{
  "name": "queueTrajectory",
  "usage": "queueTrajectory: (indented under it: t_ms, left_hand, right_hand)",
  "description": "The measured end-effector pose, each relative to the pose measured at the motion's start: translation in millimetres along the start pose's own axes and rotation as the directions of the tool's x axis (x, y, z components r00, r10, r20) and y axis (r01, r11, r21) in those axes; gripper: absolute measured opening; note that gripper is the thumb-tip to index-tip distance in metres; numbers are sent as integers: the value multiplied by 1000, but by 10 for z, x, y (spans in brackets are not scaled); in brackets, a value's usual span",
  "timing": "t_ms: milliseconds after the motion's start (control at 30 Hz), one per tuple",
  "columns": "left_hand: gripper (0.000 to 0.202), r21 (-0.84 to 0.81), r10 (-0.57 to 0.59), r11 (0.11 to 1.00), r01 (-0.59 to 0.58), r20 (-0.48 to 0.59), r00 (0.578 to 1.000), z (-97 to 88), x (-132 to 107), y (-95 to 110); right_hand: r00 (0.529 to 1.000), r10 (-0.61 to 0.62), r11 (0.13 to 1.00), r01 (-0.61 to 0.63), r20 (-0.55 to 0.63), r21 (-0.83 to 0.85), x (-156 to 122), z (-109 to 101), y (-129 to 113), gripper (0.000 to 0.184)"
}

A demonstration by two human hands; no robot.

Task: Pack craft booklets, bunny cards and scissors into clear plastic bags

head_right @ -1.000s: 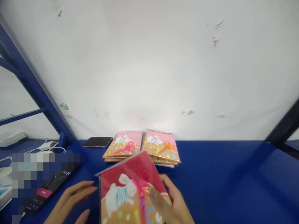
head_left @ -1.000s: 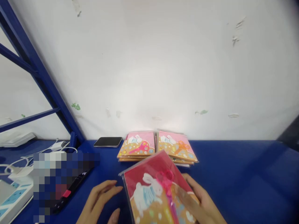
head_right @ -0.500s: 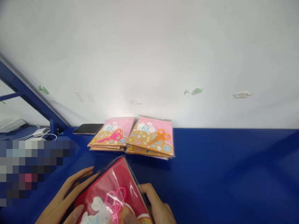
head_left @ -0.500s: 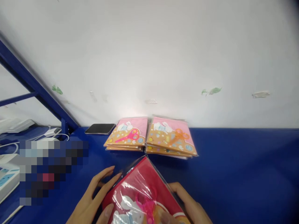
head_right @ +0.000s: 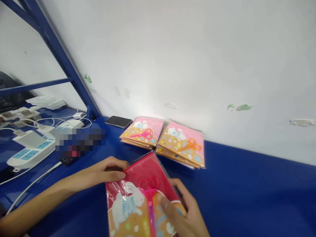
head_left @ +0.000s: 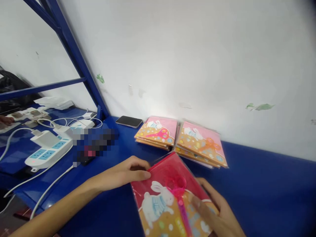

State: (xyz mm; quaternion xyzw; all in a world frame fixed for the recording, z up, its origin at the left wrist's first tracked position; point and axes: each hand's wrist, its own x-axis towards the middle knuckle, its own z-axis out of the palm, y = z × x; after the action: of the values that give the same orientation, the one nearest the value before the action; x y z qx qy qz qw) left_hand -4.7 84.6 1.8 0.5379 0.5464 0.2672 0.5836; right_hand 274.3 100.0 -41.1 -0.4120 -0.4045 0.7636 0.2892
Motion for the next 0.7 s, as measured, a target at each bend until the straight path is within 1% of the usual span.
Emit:
queueTrajectory:
  t_ms: [67,133,200,233,300,367,467,533,633,700]
  left_hand:
    - [31,-139,-77,987,86,66,995,-28,97,5]
    - [34,-260,-110,956,132,95,989,-19,169,-40]
    - [36,-315,-92,941,121,106,990,12,189,-109]
    - [36,-333,-78,937,109,106,991,30,178,-146]
    - [38,-372,-52,925,81,88,995,68,128,-216]
    - [41,-431,-32,901,55,60,998,97,81,-274]
    - [40,-526,-2,850,6,9,1000,114,79,-330]
    - [39,-574,4,819,-20,-28,1000,109,115,-341]
    - [37,-587,15,808,-49,-62,998,104,162,-332]
    - [35,-563,40,824,-63,-53,998,113,169,-331]
  right_hand:
    - [999,-3,1000,2,-54,-27,-1,-7,-29,75]
    - [990,2,996,-14,-143,-85,-2,-17,-66,73]
    - [977,0,995,-22,-215,-99,-6,-38,-106,71]
    - [973,-10,995,-12,-228,-95,-10,-53,-125,70]
    - [976,-38,996,19,-216,-87,-14,-89,-151,70]
    - [983,-53,993,34,-176,-111,-9,-121,-154,74]
    - [994,-46,977,23,-103,-211,19,-128,-111,81]
    - [997,-37,964,19,-63,-266,33,-114,-63,82]
    - [998,-36,954,22,-42,-298,33,-110,9,80]
    - [998,-39,949,19,-59,-316,36,-129,48,78]
